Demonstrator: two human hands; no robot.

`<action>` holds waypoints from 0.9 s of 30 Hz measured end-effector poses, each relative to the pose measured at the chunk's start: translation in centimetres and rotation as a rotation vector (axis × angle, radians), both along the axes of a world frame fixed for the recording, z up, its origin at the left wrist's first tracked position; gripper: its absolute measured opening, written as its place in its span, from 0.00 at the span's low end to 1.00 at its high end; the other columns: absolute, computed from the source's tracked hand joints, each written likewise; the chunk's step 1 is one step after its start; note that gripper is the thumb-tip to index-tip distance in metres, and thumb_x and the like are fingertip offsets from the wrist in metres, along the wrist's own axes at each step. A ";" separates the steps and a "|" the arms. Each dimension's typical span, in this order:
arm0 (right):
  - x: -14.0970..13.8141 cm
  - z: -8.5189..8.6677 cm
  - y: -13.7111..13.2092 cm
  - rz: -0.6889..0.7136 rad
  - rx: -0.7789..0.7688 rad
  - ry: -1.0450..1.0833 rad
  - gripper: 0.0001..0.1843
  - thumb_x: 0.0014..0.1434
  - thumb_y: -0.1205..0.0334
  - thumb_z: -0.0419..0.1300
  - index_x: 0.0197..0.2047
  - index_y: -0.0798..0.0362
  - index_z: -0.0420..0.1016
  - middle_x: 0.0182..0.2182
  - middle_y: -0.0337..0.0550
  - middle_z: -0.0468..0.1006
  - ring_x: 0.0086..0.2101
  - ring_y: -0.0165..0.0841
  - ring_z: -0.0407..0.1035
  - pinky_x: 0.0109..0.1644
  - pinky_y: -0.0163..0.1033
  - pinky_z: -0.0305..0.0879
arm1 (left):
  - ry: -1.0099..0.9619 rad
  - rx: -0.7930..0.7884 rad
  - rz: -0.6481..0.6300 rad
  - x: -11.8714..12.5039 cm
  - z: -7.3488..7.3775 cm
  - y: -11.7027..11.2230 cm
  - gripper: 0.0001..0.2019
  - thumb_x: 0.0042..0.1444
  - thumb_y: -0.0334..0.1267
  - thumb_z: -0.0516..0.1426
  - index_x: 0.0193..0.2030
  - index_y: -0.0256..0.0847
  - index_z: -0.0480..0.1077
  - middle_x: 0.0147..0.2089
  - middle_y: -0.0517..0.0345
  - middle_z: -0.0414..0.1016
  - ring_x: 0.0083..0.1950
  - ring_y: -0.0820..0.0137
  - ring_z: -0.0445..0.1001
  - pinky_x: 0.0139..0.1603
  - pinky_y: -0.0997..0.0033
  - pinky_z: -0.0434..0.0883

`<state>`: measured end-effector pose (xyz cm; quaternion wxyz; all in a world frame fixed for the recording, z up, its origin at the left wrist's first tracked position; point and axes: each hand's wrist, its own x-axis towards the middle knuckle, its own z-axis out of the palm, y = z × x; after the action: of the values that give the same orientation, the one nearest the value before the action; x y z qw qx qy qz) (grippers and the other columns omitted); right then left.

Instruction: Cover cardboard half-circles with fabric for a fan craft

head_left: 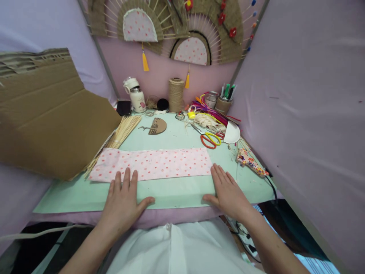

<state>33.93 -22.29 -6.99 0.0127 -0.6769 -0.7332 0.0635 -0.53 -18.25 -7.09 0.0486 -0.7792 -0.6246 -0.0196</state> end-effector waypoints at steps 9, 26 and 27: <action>-3.7 5.6 5.6 0.116 0.323 0.275 0.30 0.67 0.52 0.46 0.68 0.59 0.58 0.66 0.56 0.59 0.65 0.42 0.53 0.68 0.52 0.51 | -0.281 0.154 -0.233 7.6 5.5 5.0 0.24 0.66 0.41 0.42 0.61 0.29 0.64 0.66 0.40 0.63 0.68 0.59 0.59 0.68 0.55 0.58; -4.6 0.9 9.4 -0.089 0.029 0.111 0.48 0.63 0.35 0.41 0.71 0.67 0.44 0.71 0.58 0.41 0.69 0.44 0.36 0.70 0.52 0.38 | -0.105 -0.113 -0.109 10.1 1.3 7.2 0.43 0.60 0.63 0.41 0.71 0.29 0.47 0.74 0.38 0.42 0.73 0.42 0.39 0.69 0.39 0.41; -4.2 1.0 9.3 -0.120 0.022 0.108 0.49 0.62 0.35 0.41 0.71 0.67 0.44 0.71 0.58 0.41 0.69 0.45 0.36 0.70 0.52 0.38 | -0.105 -0.125 -0.088 9.9 1.4 7.3 0.45 0.58 0.66 0.41 0.72 0.30 0.46 0.74 0.39 0.41 0.73 0.40 0.37 0.68 0.36 0.40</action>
<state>29.69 -12.95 -6.00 0.0634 -0.7152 -0.6901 0.0908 9.38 -10.99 -5.67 -0.0339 -0.8053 -0.5915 -0.0233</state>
